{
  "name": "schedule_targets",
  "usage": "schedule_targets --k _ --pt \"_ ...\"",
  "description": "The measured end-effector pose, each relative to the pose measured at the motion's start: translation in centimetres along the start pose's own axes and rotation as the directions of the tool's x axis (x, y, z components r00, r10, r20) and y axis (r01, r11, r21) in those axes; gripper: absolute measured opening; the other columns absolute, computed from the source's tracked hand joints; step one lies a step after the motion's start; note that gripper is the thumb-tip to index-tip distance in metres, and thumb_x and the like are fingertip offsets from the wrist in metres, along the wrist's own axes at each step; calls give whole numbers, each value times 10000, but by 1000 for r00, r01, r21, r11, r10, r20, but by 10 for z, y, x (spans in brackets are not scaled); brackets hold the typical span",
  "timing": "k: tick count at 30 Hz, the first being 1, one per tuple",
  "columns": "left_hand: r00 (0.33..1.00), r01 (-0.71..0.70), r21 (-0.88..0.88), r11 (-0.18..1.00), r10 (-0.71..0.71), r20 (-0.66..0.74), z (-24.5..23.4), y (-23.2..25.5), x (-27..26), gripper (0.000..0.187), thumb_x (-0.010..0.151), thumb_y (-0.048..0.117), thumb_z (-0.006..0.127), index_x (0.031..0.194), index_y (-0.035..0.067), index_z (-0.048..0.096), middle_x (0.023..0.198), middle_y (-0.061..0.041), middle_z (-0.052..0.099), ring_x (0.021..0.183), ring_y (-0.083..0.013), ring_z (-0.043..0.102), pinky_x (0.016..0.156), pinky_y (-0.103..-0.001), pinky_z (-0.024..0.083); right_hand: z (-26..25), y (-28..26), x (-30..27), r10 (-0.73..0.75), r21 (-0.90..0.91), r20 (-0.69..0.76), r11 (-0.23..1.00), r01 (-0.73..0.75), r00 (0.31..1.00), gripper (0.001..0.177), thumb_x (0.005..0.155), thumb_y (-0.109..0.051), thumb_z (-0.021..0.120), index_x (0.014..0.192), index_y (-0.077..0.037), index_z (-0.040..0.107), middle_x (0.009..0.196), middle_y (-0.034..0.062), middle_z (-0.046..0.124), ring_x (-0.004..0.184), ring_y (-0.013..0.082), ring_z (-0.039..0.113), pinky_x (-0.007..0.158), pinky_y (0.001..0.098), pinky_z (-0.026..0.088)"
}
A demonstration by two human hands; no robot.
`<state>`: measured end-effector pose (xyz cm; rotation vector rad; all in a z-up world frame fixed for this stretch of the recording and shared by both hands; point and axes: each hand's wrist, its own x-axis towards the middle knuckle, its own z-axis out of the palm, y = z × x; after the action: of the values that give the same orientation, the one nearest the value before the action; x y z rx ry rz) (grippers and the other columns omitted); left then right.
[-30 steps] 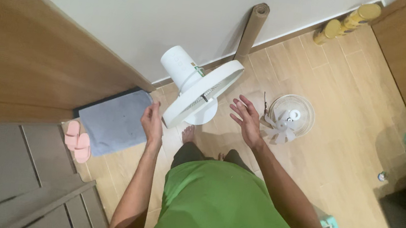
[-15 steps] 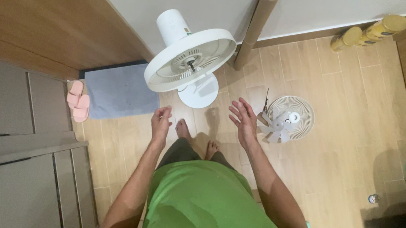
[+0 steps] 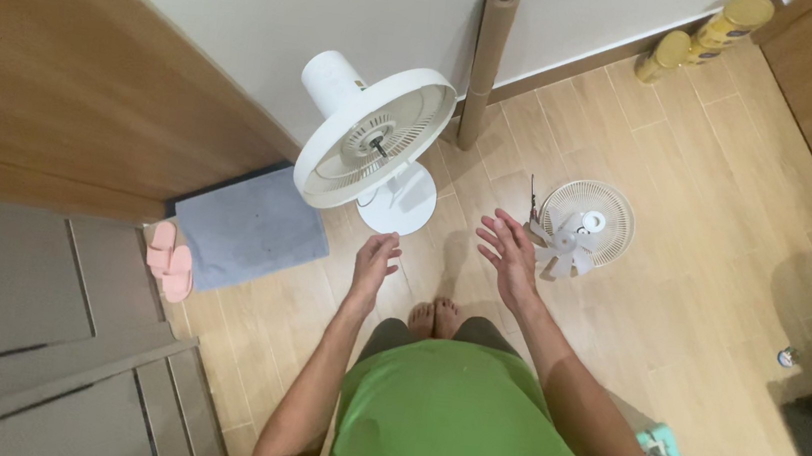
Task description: The person assembles a white pedestal fan by attaching the front grille, inserting the fan blades, and securing the rear grille. The person handles the fan components by hand and places the assembled fan upright.
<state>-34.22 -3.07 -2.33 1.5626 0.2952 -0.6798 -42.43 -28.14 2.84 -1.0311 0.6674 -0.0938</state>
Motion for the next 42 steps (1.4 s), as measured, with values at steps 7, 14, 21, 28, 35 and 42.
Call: schedule_targets --k 7,14,21,28,35,42 --pt "984 129 40 991 -133 120 7 -35 -4 510 934 452 630 1257 58 630 1189 -78 667 1119 -198 649 895 -378 527 -24 10 -43 2 9 -123 1000 -1 992 624 968 -398 636 1472 -68 474 1369 121 627 1206 220 625 979 386 504" --pt "953 156 148 977 -188 238 34 -52 1 505 949 463 626 1262 67 633 1181 -70 672 1120 -188 645 908 -376 526 -73 12 -68 11 47 -284 999 2 959 608 963 -394 643 1461 -77 496 1346 109 641 1183 220 634 964 389 504" --pt "924 114 259 959 -198 327 87 -53 10 489 947 455 632 1236 61 632 1132 -58 686 1083 -186 664 889 -378 521 -128 12 -73 -7 129 -411 989 66 911 592 966 -381 649 1443 -57 514 1307 97 663 1150 208 649 962 384 507" --pt "911 156 364 918 -277 307 151 -73 20 511 946 452 631 1266 54 613 1148 -78 692 1090 -196 664 880 -382 517 -210 28 -70 122 236 -435 972 -18 892 537 966 -350 674 1392 -45 560 1221 81 691 1074 171 655 944 358 519" --pt "906 258 371 892 -356 227 251 -109 25 527 972 422 639 1309 19 602 1207 -123 678 1125 -225 637 901 -386 496 -327 14 -34 233 194 -412 967 -166 881 472 934 -327 677 1336 -90 609 1225 74 708 1092 169 671 925 340 527" --pt "902 45 338 940 -184 392 348 -106 38 426 963 340 638 1252 27 644 1141 -97 709 1033 -190 679 817 -330 517 -424 -26 14 271 21 -414 957 -289 869 431 945 -340 694 1282 -74 648 1166 83 744 1033 177 698 875 322 539"
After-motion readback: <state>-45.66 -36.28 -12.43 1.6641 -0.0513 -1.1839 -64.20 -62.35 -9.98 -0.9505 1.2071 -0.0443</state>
